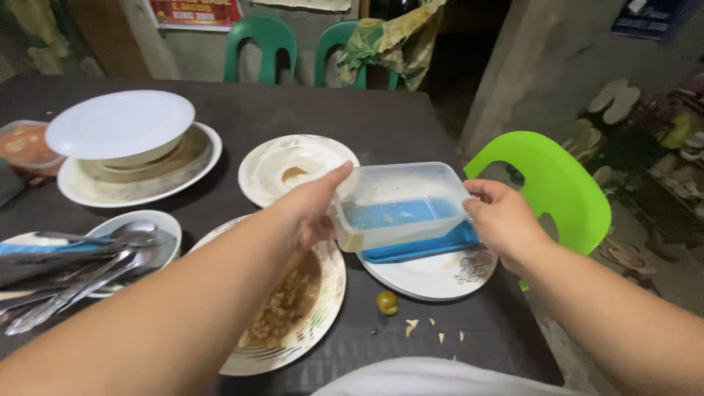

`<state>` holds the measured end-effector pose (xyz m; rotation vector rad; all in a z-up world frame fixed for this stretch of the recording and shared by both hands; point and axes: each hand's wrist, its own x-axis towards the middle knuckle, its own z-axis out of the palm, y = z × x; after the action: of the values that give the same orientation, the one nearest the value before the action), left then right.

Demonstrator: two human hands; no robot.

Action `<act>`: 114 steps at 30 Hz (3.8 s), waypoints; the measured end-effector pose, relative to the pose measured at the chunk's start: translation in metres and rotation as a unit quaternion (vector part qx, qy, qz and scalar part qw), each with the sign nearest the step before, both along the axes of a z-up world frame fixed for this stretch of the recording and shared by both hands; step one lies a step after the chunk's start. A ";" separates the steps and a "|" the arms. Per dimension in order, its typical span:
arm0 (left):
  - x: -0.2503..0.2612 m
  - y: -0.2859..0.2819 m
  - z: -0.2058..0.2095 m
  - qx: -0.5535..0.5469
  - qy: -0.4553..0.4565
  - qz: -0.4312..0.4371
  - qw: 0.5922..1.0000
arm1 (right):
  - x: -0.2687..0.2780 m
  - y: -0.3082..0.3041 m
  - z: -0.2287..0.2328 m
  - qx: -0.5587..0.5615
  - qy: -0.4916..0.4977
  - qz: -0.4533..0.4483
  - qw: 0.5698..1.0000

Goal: The person clears a dining table by scraping leftover food from a plate into a plastic container, then stacks dirty plates and cutlery. They carry the stacked items to a sink area and place them down.

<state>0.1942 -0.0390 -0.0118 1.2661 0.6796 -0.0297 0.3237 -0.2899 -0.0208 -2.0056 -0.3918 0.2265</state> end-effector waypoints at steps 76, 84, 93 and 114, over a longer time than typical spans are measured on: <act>-0.177 0.032 0.027 -0.151 -0.231 0.396 0.876 | 0.059 0.273 -0.080 0.165 0.443 0.069 0.879; -0.163 0.052 0.031 -0.142 -0.283 0.405 0.858 | 0.072 0.220 -0.060 0.265 0.496 0.084 0.822; -0.140 0.046 0.048 -0.120 -0.258 0.391 0.875 | 0.066 0.070 -0.026 0.190 0.428 0.019 0.883; -0.103 0.006 0.039 -0.187 -0.155 0.299 0.923 | 0.022 -0.054 -0.062 -0.119 0.136 -0.075 0.981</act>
<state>0.0914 -0.0327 0.0272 0.6378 0.7181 0.5141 0.3456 -0.3436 -0.0827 -2.1898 -0.0399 0.4658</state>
